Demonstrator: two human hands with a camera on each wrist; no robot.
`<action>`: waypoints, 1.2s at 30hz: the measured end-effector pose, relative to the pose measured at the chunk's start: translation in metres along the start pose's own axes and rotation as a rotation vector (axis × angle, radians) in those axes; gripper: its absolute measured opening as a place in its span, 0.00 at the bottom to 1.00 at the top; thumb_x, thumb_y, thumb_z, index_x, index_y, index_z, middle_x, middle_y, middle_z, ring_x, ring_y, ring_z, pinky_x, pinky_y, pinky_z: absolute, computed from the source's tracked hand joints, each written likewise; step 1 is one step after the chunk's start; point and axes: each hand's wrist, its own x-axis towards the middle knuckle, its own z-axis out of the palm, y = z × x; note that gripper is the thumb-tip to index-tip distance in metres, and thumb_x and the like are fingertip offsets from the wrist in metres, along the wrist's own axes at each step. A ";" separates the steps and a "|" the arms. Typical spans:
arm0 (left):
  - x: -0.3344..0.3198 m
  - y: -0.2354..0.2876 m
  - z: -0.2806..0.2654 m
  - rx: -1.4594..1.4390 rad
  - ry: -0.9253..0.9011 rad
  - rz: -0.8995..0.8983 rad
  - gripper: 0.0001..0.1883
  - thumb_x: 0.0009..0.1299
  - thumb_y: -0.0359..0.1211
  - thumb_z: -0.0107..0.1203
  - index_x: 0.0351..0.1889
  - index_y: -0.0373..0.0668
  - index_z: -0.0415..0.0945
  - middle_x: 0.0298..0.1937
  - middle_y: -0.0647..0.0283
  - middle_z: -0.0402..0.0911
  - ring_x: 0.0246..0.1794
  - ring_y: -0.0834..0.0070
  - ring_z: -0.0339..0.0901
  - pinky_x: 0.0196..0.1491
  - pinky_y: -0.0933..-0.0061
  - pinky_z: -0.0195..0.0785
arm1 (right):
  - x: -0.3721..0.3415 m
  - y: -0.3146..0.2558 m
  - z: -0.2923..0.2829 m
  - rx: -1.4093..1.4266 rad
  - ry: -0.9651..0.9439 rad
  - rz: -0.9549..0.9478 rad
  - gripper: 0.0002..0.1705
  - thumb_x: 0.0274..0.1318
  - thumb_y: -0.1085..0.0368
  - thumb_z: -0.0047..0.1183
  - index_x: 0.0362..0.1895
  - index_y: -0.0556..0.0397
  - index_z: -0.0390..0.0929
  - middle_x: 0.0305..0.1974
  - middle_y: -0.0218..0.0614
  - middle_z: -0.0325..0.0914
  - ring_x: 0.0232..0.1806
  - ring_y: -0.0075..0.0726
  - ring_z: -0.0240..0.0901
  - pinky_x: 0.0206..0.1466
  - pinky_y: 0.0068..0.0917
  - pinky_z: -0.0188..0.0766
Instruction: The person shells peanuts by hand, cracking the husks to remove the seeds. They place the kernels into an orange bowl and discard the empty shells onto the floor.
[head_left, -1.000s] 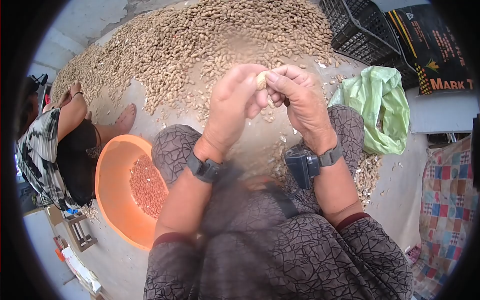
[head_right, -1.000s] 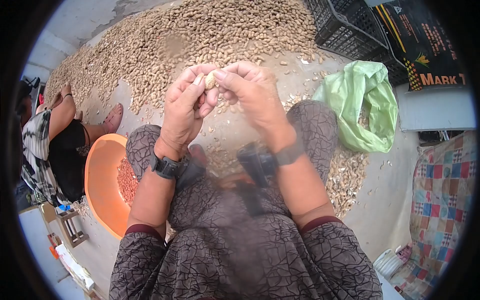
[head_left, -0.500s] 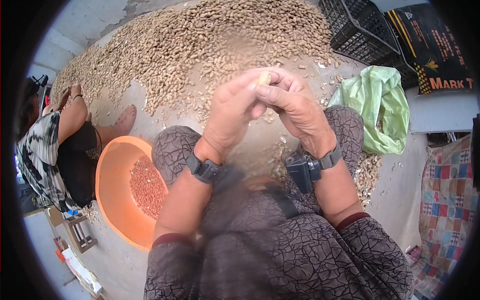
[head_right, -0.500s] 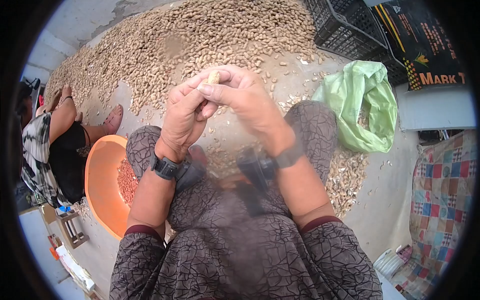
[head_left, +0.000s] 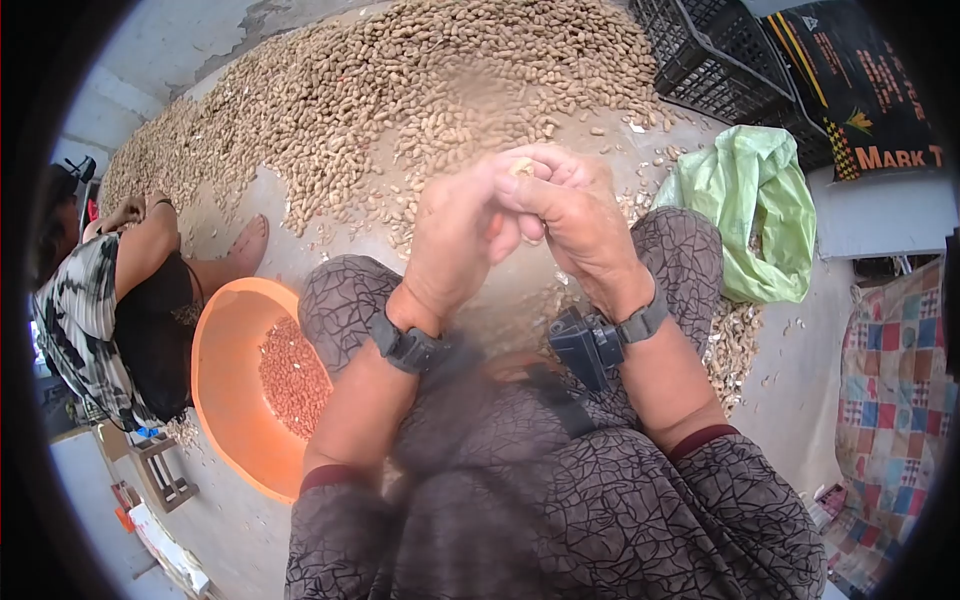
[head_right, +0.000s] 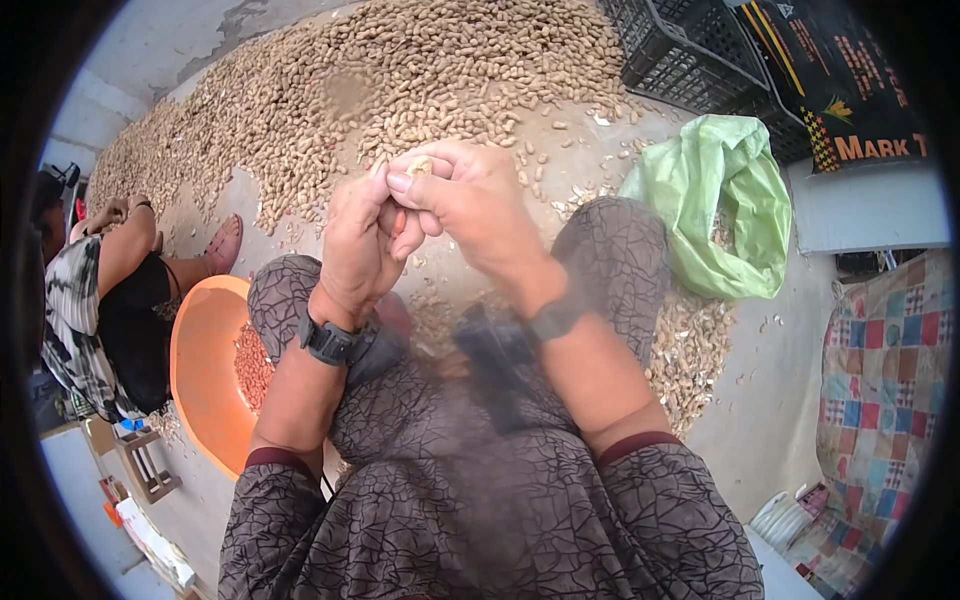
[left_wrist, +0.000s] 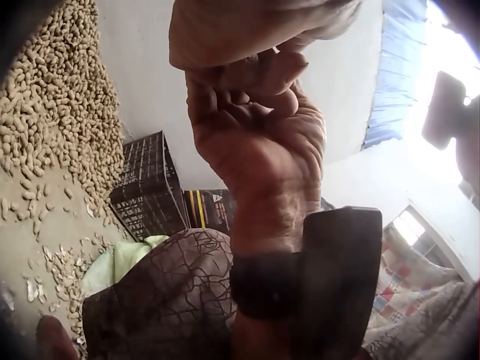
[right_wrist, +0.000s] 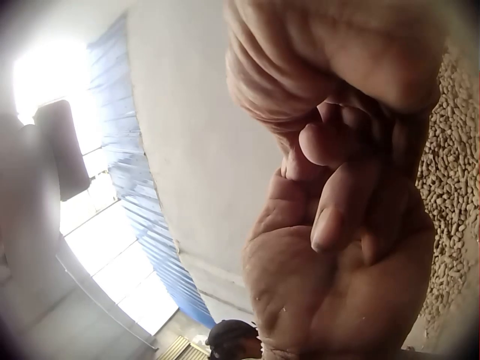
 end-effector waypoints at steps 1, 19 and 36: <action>0.001 -0.001 -0.001 0.004 -0.002 0.004 0.23 0.73 0.40 0.34 0.46 0.25 0.71 0.22 0.54 0.76 0.12 0.83 0.59 0.19 0.85 0.52 | 0.001 -0.001 -0.001 -0.019 0.005 -0.003 0.08 0.54 0.71 0.50 0.33 0.68 0.74 0.18 0.35 0.72 0.16 0.24 0.71 0.18 0.16 0.64; 0.001 -0.003 -0.005 0.177 0.125 0.095 0.14 0.69 0.38 0.46 0.30 0.38 0.77 0.20 0.71 0.71 0.19 0.88 0.62 0.22 0.85 0.54 | 0.000 -0.013 -0.003 -0.282 0.122 -0.151 0.07 0.53 0.68 0.55 0.28 0.61 0.75 0.25 0.33 0.77 0.25 0.19 0.70 0.28 0.16 0.67; 0.005 -0.016 -0.005 0.558 0.112 0.340 0.16 0.73 0.39 0.40 0.35 0.38 0.74 0.21 0.71 0.71 0.18 0.89 0.61 0.21 0.87 0.54 | -0.001 -0.013 -0.006 -0.455 0.102 -0.068 0.20 0.59 0.55 0.50 0.20 0.56 0.75 0.16 0.31 0.73 0.19 0.17 0.65 0.21 0.17 0.60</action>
